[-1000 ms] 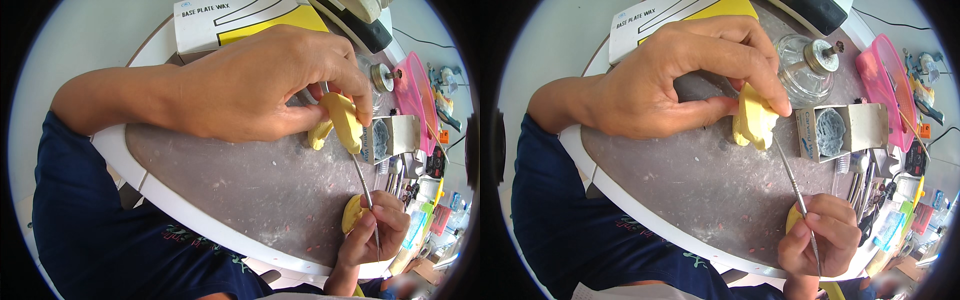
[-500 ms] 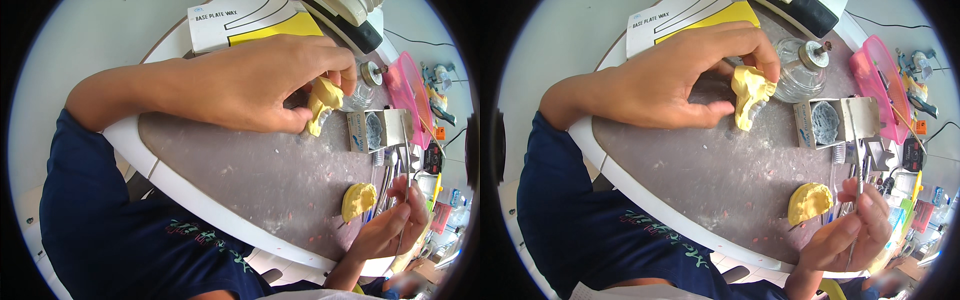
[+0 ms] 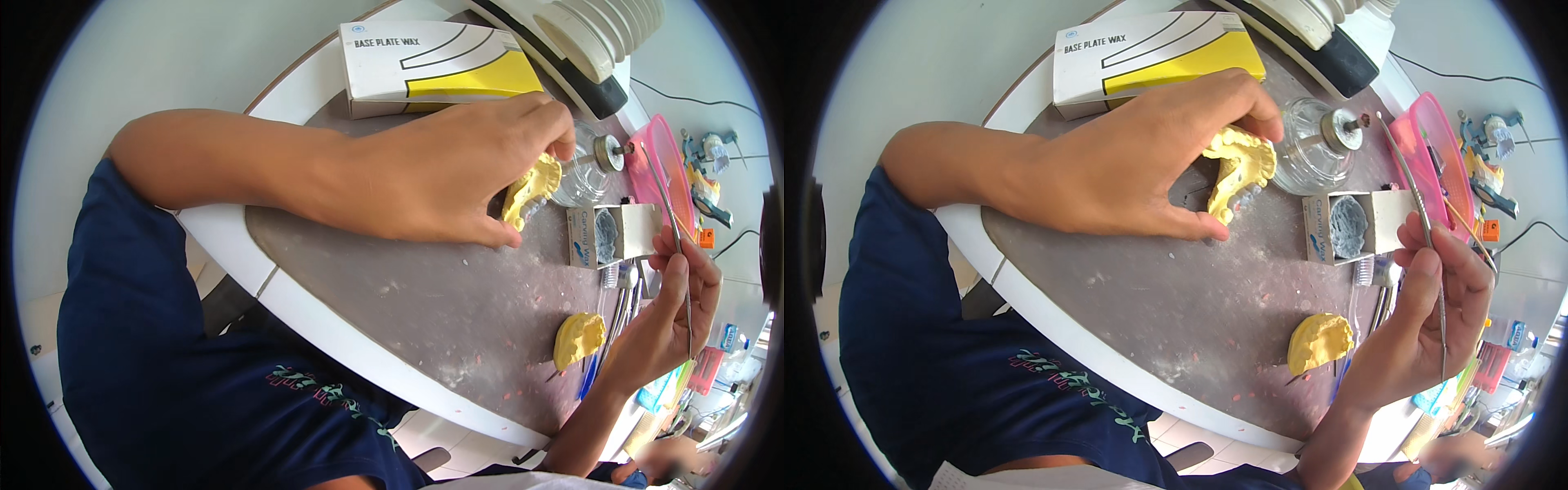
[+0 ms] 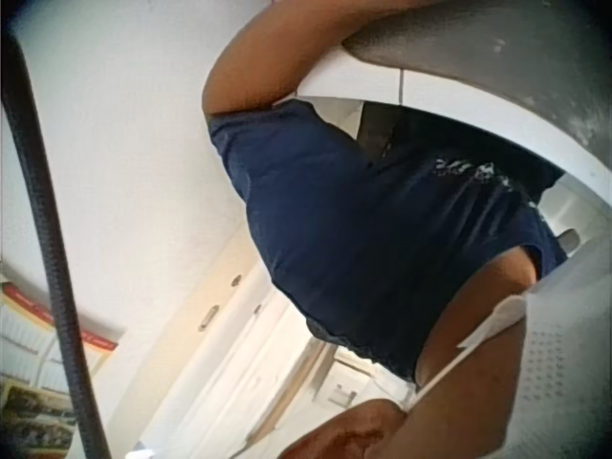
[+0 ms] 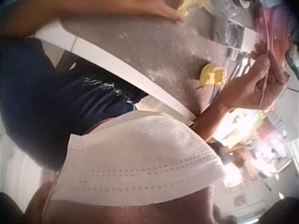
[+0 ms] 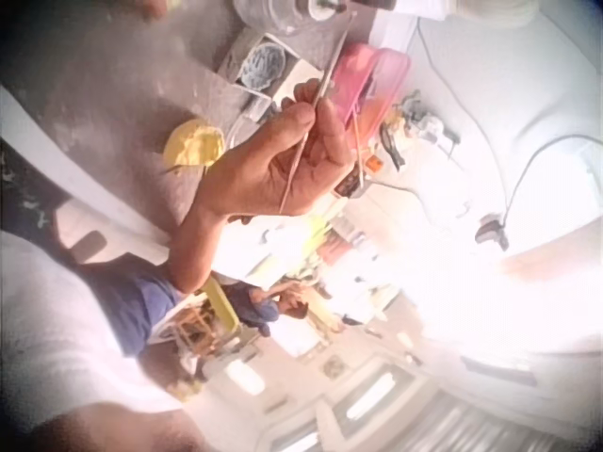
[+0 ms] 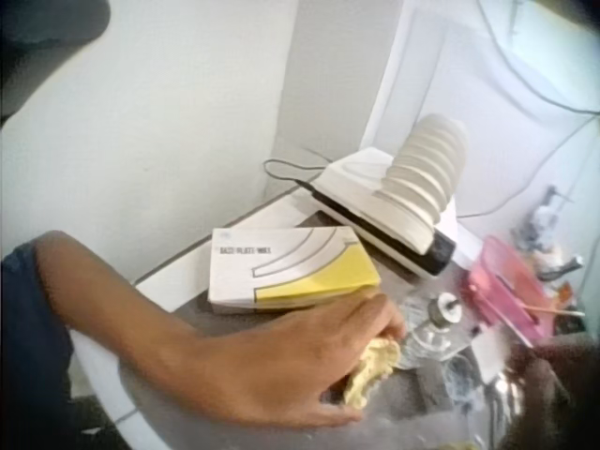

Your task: The person uses a metal sculpting tool to carve and shape a yellow wax dental model held in their left hand. They repeatedly scrape and smooth the surface of the wax, occasionally rotating the model to access different areas.

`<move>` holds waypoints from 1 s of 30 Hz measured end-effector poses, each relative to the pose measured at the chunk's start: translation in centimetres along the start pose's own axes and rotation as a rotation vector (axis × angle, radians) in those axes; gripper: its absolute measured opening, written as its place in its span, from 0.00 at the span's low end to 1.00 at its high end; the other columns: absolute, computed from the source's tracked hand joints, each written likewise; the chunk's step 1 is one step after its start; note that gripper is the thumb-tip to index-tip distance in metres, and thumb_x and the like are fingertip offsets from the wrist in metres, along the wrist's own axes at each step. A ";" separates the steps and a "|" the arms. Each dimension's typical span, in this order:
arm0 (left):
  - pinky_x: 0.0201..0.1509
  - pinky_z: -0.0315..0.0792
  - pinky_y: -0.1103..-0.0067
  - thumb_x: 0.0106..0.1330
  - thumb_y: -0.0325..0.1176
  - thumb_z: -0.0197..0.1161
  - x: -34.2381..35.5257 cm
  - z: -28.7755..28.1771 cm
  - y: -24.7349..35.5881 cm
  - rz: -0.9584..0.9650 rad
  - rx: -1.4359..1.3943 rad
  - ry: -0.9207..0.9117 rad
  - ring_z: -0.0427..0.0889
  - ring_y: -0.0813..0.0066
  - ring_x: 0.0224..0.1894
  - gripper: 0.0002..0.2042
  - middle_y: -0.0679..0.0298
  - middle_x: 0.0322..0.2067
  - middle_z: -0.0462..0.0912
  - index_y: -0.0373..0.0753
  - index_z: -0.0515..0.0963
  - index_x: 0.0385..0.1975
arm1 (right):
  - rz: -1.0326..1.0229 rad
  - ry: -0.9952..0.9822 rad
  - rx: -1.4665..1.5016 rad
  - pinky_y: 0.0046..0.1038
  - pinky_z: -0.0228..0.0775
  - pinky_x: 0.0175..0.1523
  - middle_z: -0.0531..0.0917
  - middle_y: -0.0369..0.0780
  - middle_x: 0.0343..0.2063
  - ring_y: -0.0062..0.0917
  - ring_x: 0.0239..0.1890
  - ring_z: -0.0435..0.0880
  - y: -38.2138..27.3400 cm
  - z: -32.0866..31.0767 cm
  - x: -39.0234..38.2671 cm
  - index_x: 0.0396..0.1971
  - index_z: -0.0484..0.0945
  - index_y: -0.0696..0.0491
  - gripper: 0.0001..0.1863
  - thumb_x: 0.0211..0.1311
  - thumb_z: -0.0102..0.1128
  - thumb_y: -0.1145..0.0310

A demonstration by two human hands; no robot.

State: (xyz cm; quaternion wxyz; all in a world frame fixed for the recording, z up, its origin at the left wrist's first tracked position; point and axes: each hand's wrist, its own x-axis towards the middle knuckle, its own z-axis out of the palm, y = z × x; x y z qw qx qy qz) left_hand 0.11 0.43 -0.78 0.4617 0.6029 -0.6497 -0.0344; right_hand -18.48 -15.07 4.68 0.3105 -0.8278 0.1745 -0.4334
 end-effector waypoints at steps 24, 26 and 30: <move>0.47 0.69 0.67 0.48 0.32 0.72 0.3 -0.1 0.3 0.003 0.009 -0.080 0.75 0.56 0.42 0.25 0.54 0.40 0.73 0.32 0.70 0.44 | -0.010 -0.042 0.012 0.22 0.73 0.46 0.84 0.47 0.38 0.23 0.39 0.83 0.9 -3.8 -1.6 0.44 0.76 0.63 0.10 0.67 0.51 0.75; 0.47 0.69 0.67 0.47 0.33 0.72 0.5 0.3 0.3 0.026 -0.043 -0.112 0.74 0.57 0.43 0.24 0.54 0.40 0.73 0.32 0.71 0.43 | 0.038 -0.029 -0.056 0.20 0.73 0.40 0.83 0.45 0.35 0.23 0.35 0.83 1.3 -4.2 -2.2 0.41 0.75 0.64 0.08 0.65 0.52 0.78; 0.56 0.68 0.70 0.44 0.30 0.73 0.5 0.2 0.2 0.035 -0.027 -0.212 0.73 0.58 0.52 0.30 0.57 0.47 0.74 0.37 0.70 0.50 | 0.236 -0.027 -0.028 0.17 0.74 0.38 0.83 0.44 0.32 0.21 0.34 0.83 2.0 -4.0 -2.8 0.38 0.75 0.63 0.06 0.61 0.57 0.81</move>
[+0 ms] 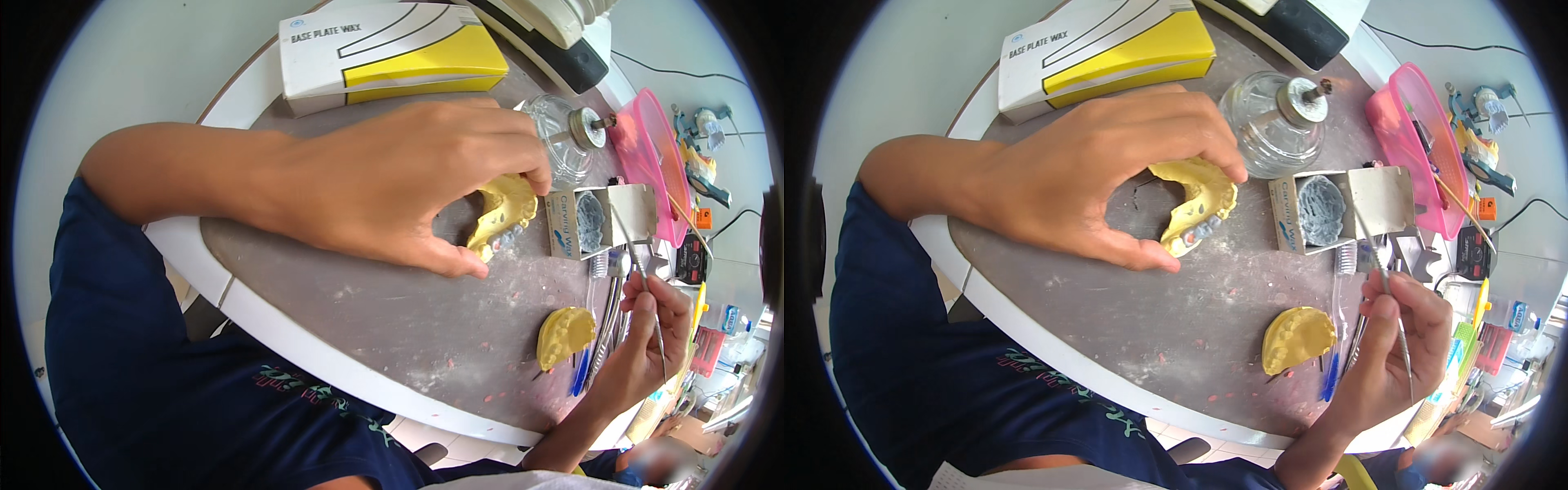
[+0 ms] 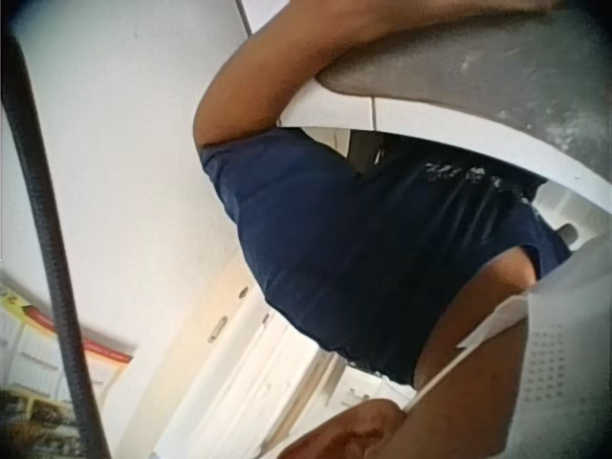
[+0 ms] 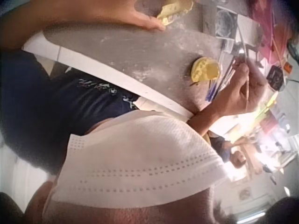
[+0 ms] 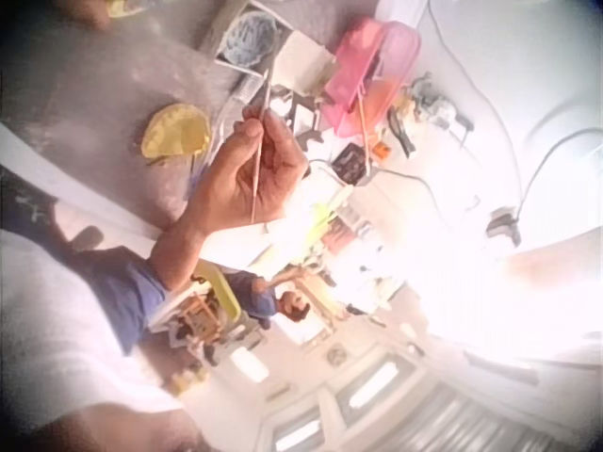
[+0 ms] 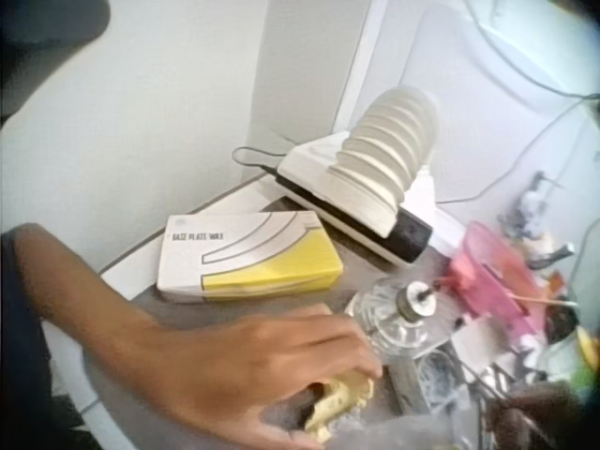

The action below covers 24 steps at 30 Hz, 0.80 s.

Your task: The person uses a metal sculpting tool to carve and shape a yellow wax dental model held in their left hand. They repeatedly scrape and smooth the surface of the wax, occasionally rotating the model to access different areas.

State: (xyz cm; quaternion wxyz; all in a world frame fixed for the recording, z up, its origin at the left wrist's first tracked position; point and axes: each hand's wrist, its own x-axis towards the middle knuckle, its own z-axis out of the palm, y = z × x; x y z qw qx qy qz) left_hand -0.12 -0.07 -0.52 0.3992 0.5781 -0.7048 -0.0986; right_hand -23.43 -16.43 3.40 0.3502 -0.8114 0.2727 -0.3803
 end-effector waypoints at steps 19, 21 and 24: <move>0.58 0.67 0.68 0.38 0.31 0.78 0.3 -0.4 0.2 -0.034 0.082 -0.062 0.72 0.56 0.53 0.38 0.55 0.49 0.72 0.36 0.67 0.54 | 0.077 -0.145 0.016 0.20 0.77 0.42 0.81 0.42 0.32 0.24 0.35 0.85 0.8 0.5 0.2 0.33 0.74 0.62 0.03 0.61 0.57 0.80; 0.58 0.67 0.68 0.38 0.31 0.78 0.2 -0.3 0.1 -0.038 0.103 -0.065 0.73 0.56 0.52 0.38 0.55 0.49 0.72 0.36 0.67 0.54 | 0.085 -0.151 0.016 0.20 0.77 0.42 0.81 0.42 0.32 0.24 0.35 0.85 0.8 0.6 0.2 0.33 0.74 0.62 0.03 0.61 0.57 0.81; 0.57 0.68 0.68 0.38 0.31 0.78 0.2 -0.3 0.1 -0.037 0.112 -0.066 0.73 0.56 0.52 0.37 0.55 0.48 0.72 0.36 0.68 0.53 | 0.100 -0.162 0.028 0.20 0.77 0.43 0.81 0.42 0.32 0.24 0.35 0.85 0.8 0.8 0.2 0.33 0.74 0.63 0.03 0.60 0.57 0.82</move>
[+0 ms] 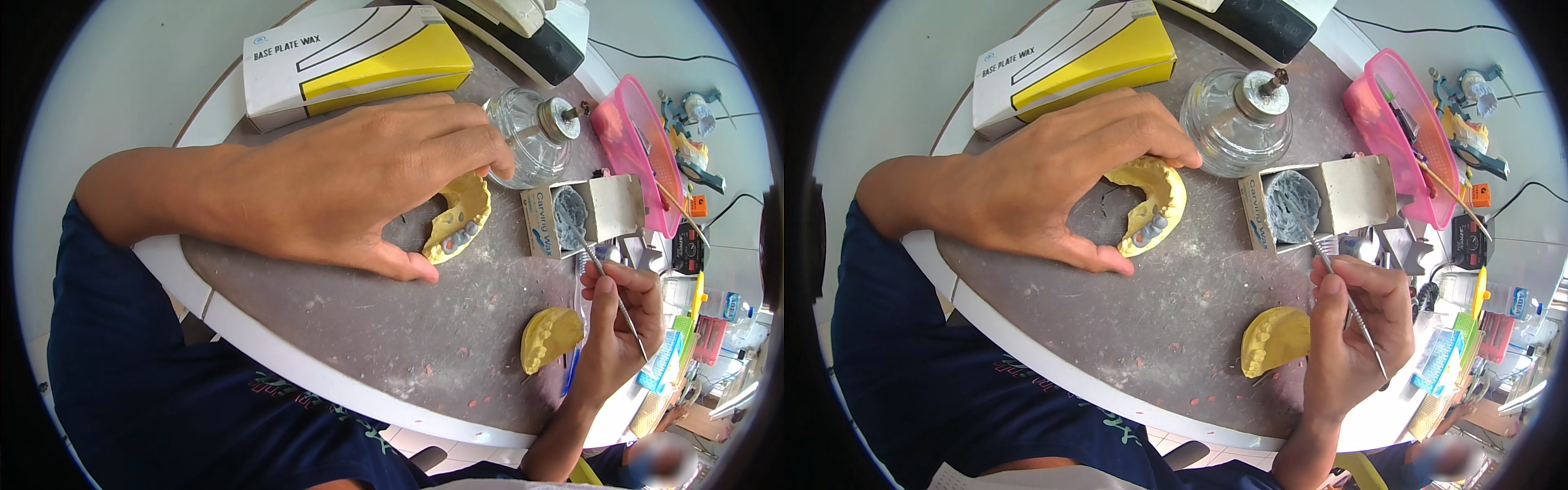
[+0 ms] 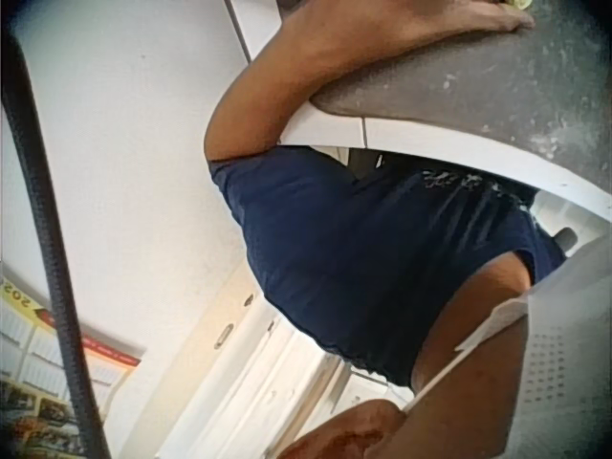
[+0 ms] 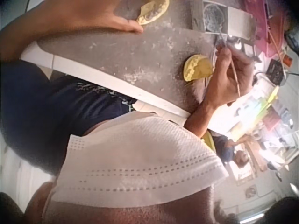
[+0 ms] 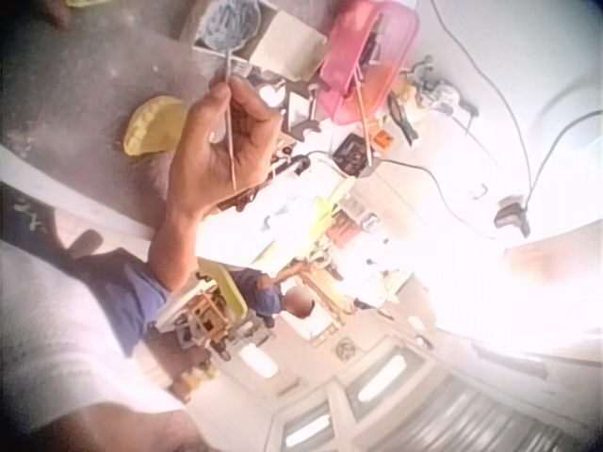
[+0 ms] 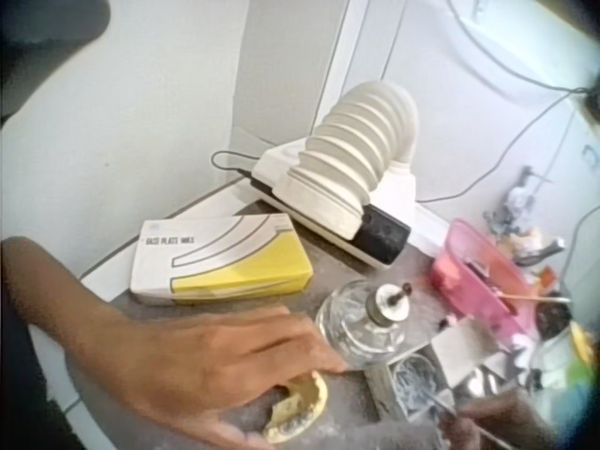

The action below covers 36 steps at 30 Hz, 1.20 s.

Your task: The person uses a metal sculpting tool to carve and shape a yellow wax dental model held in their left hand. They repeatedly scrape and smooth the surface of the wax, occasionally rotating the model to access different areas.

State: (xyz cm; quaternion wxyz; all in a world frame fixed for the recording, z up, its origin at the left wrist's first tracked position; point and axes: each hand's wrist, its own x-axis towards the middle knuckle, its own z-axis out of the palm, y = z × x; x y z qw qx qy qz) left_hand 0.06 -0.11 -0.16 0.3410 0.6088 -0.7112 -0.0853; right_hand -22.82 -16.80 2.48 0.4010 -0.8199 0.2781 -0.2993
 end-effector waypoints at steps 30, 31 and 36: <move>0.53 0.70 0.66 0.47 0.35 0.72 -0.6 0.0 0.0 0.071 0.016 0.127 0.75 0.56 0.47 0.25 0.55 0.41 0.73 0.33 0.72 0.45 | -0.132 0.195 -0.020 0.21 0.74 0.39 0.83 0.44 0.30 0.21 0.31 0.81 -0.5 0.0 -0.7 0.37 0.75 0.61 0.04 0.64 0.54 0.77; 0.52 0.70 0.67 0.47 0.35 0.72 -0.5 0.1 -0.1 0.082 0.016 0.140 0.74 0.56 0.47 0.26 0.54 0.41 0.73 0.32 0.72 0.45 | -0.168 0.228 -0.023 0.21 0.73 0.39 0.83 0.44 0.30 0.21 0.31 0.81 -0.7 -0.2 -0.7 0.37 0.75 0.61 0.05 0.64 0.54 0.77; 0.51 0.70 0.67 0.47 0.35 0.73 -0.3 0.3 -0.4 0.125 0.047 0.232 0.74 0.55 0.45 0.27 0.53 0.39 0.75 0.29 0.72 0.45 | -0.327 0.234 0.045 0.21 0.72 0.38 0.84 0.45 0.31 0.21 0.30 0.81 -1.9 -0.2 0.8 0.39 0.76 0.61 0.06 0.65 0.53 0.76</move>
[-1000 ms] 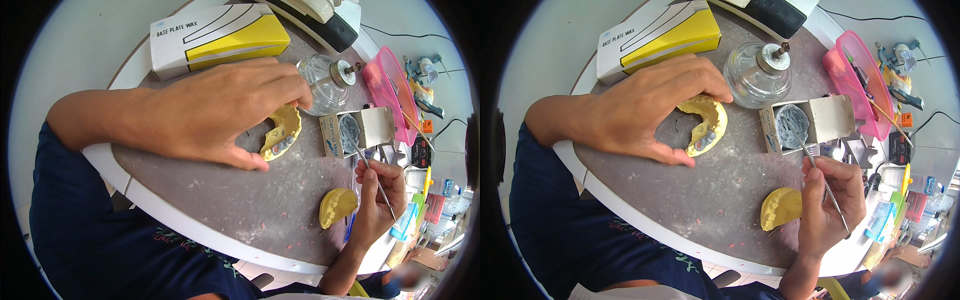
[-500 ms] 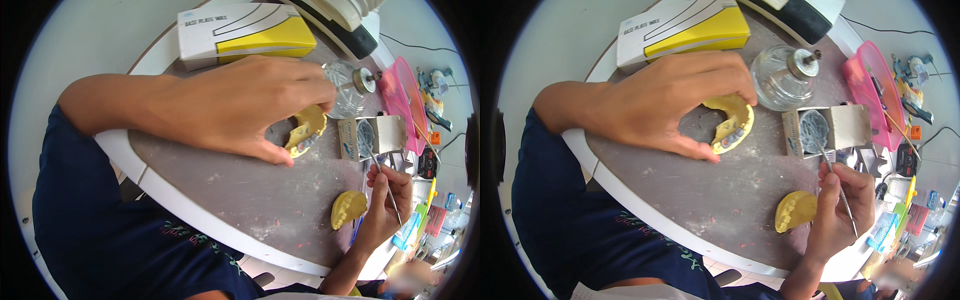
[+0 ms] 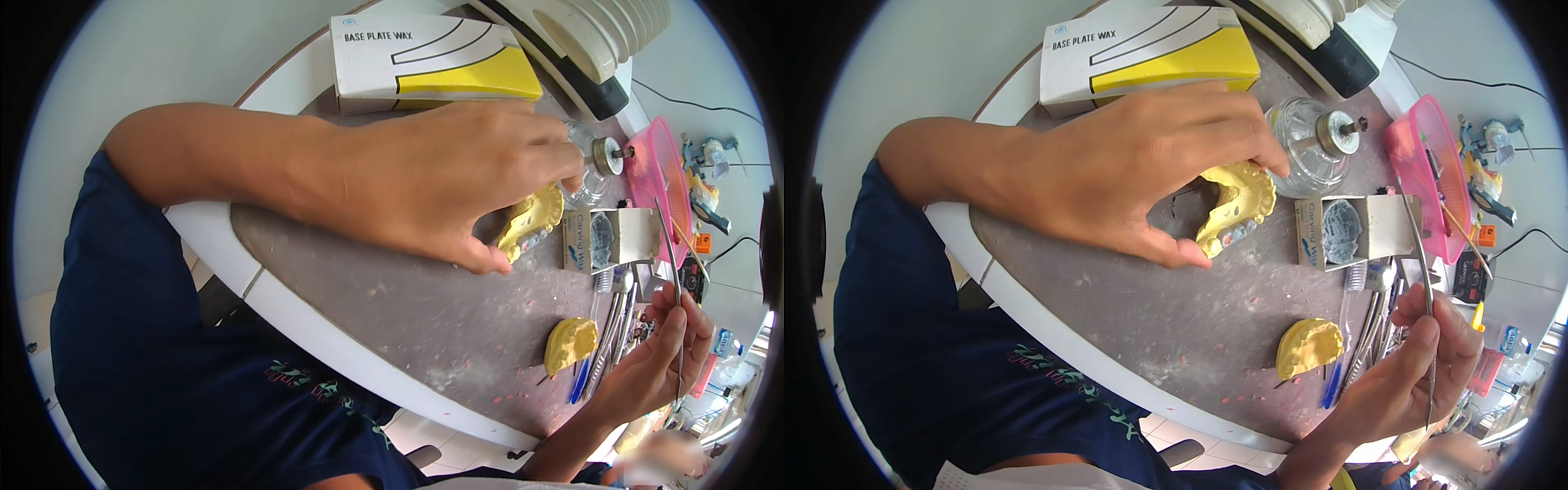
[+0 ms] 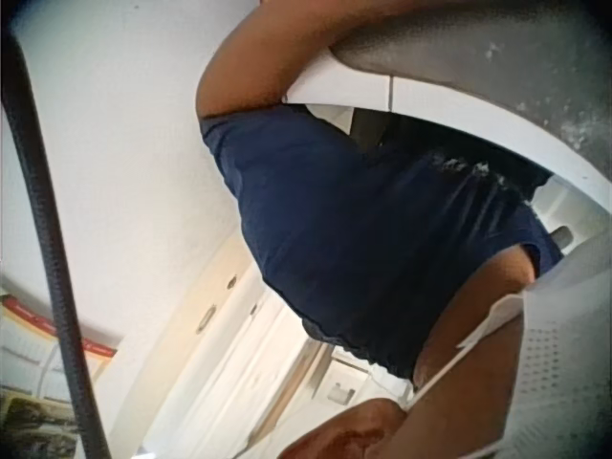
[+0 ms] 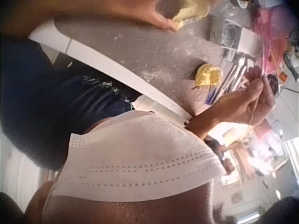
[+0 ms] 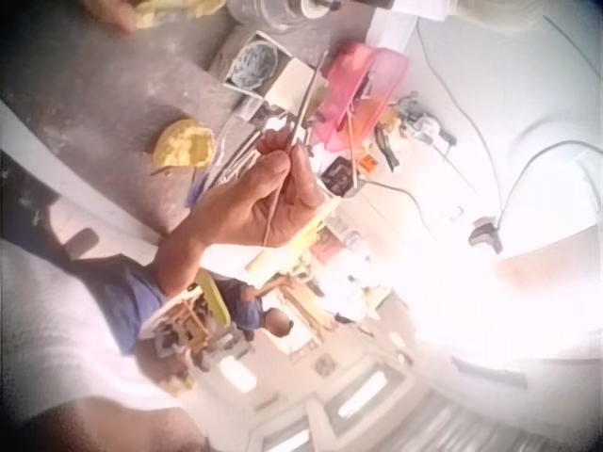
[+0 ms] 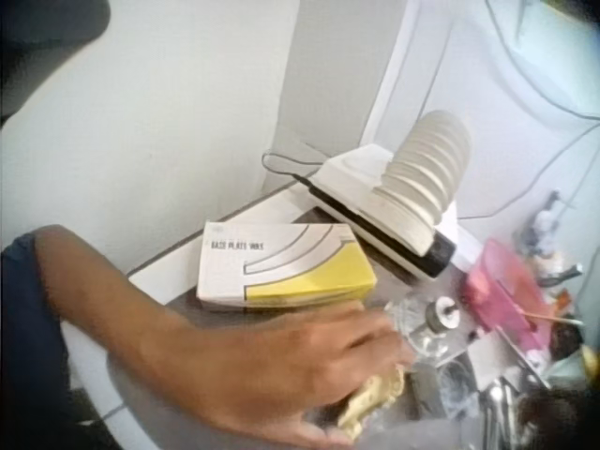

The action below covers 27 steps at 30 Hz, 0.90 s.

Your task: The person uses a metal sculpting tool to carve and shape a yellow wax dental model held in their left hand. They repeatedly scrape and smooth the surface of the wax, occasionally rotating the model to access different areas.

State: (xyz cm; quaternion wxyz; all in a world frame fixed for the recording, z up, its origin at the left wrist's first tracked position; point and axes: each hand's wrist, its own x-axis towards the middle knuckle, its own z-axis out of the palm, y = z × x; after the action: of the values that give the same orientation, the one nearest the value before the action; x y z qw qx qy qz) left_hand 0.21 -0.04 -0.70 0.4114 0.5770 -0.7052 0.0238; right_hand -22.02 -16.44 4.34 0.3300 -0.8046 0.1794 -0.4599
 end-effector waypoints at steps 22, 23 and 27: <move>0.51 0.72 0.66 0.49 0.29 0.67 -0.2 -0.1 0.4 -0.008 -0.169 0.014 0.77 0.51 0.45 0.24 0.48 0.39 0.77 0.28 0.69 0.45 | -0.178 -0.432 0.096 0.26 0.71 0.39 0.81 0.46 0.30 0.27 0.29 0.79 0.4 -0.2 -5.1 0.40 0.69 0.56 0.08 0.62 0.54 0.72; 0.51 0.72 0.66 0.49 0.29 0.67 -0.2 -0.1 0.4 -0.016 -0.180 0.011 0.77 0.51 0.45 0.24 0.48 0.39 0.77 0.29 0.68 0.45 | -0.182 -0.459 0.118 0.26 0.71 0.39 0.81 0.46 0.30 0.27 0.30 0.79 0.4 -0.2 -5.1 0.39 0.69 0.56 0.09 0.61 0.55 0.72; 0.50 0.72 0.65 0.48 0.28 0.68 -0.1 0.0 0.3 -0.034 -0.192 0.000 0.78 0.51 0.45 0.24 0.49 0.38 0.77 0.30 0.68 0.46 | -0.143 -0.455 0.092 0.28 0.75 0.37 0.81 0.46 0.29 0.28 0.28 0.80 0.3 0.0 -5.1 0.34 0.69 0.56 0.07 0.60 0.56 0.72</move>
State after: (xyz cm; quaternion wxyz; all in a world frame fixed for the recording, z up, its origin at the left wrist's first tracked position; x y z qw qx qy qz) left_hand -0.07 0.09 -0.62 0.4653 0.5467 -0.6943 -0.0509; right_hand -24.64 -13.61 0.92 0.3648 -0.8823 0.0218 -0.2967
